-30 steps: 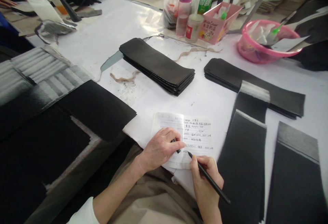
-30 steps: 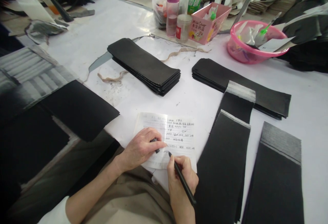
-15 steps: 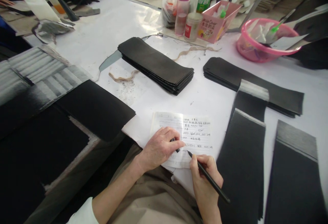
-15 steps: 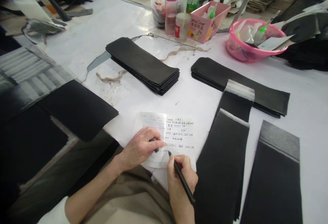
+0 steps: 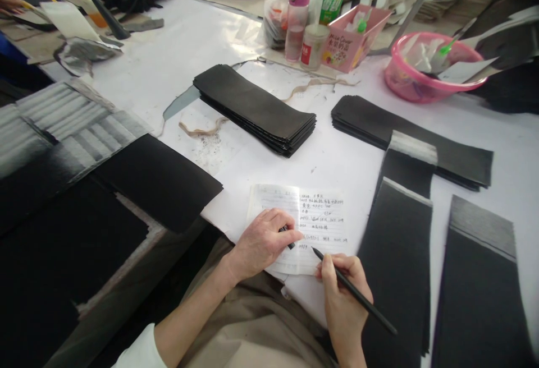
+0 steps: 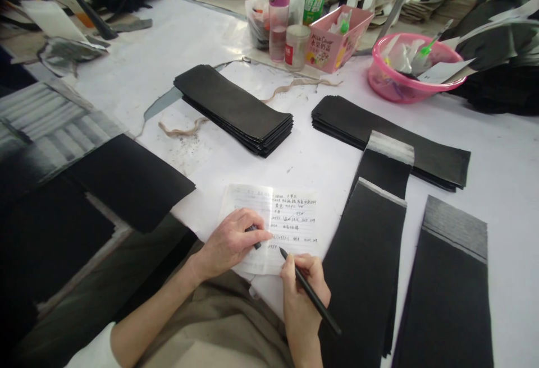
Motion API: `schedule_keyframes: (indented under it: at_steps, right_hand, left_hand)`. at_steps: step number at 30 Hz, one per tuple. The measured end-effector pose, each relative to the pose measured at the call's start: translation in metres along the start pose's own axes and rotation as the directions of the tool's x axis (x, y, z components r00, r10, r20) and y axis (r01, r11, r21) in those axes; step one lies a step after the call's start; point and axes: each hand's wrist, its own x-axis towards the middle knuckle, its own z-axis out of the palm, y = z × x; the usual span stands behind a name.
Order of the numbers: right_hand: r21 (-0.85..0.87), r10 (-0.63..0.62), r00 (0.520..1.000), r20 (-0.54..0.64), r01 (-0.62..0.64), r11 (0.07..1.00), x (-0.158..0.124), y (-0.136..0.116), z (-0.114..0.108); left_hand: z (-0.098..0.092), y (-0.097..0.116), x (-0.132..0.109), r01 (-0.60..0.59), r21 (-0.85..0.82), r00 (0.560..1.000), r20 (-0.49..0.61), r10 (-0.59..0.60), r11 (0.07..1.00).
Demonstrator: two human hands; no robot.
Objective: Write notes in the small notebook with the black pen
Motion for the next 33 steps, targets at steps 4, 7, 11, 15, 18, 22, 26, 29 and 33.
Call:
schedule_keyframes:
  at_steps: [4, 7, 11, 15, 18, 22, 26, 29, 33]
  right_hand:
    - [0.013, 0.001, 1.000, -0.012, -0.001, 1.000, 0.000, -0.003, -0.001]
    - [0.024, 0.019, 0.999, -0.029, -0.019, 1.000, 0.001, -0.012, -0.008]
    - [-0.025, -0.053, 0.997, -0.056, 0.052, 0.998, 0.005, -0.025, -0.025]
    - [-0.087, -0.162, 0.986, 0.049, 0.165, 0.982, 0.009, -0.019, -0.031]
    - [-0.116, -0.224, 0.955, 0.194, 0.249, 0.962, 0.009, -0.003, -0.027]
    - [-0.152, -0.216, 0.955, 0.203, 0.249, 0.957, 0.007, 0.012, -0.023]
    - [-0.157, -0.114, 0.984, 0.139, 0.135, 0.978, 0.007, 0.013, -0.024]
    - [-0.178, -0.088, 0.988, 0.128, 0.110, 0.978, 0.008, 0.011, -0.025]
    - [-0.239, -0.155, 0.978, 0.143, 0.186, 0.953, 0.009, 0.011, -0.025]
  left_hand:
    - [0.000, 0.001, 0.000, -0.002, 0.002, 1.000, -0.001, 0.002, 1.000]
    - [0.001, 0.001, 0.000, -0.006, 0.003, 1.000, -0.007, 0.006, 1.000]
    - [0.001, 0.001, 0.000, -0.021, 0.012, 1.000, -0.007, 0.021, 1.000]
    - [0.001, 0.001, 0.000, -0.032, 0.039, 0.999, -0.011, 0.032, 0.999]
    - [0.003, 0.000, -0.001, -0.033, 0.054, 0.999, -0.020, 0.034, 0.998]
    - [0.004, 0.001, 0.000, -0.025, 0.064, 1.000, -0.011, 0.025, 0.998]
    - [0.005, 0.007, 0.002, 0.037, 0.039, 0.999, -0.009, -0.037, 0.999]
    - [0.007, 0.012, 0.003, 0.091, 0.031, 0.996, -0.027, -0.090, 0.995]
    - [0.010, 0.013, 0.002, 0.094, 0.017, 0.995, -0.048, -0.093, 0.995]
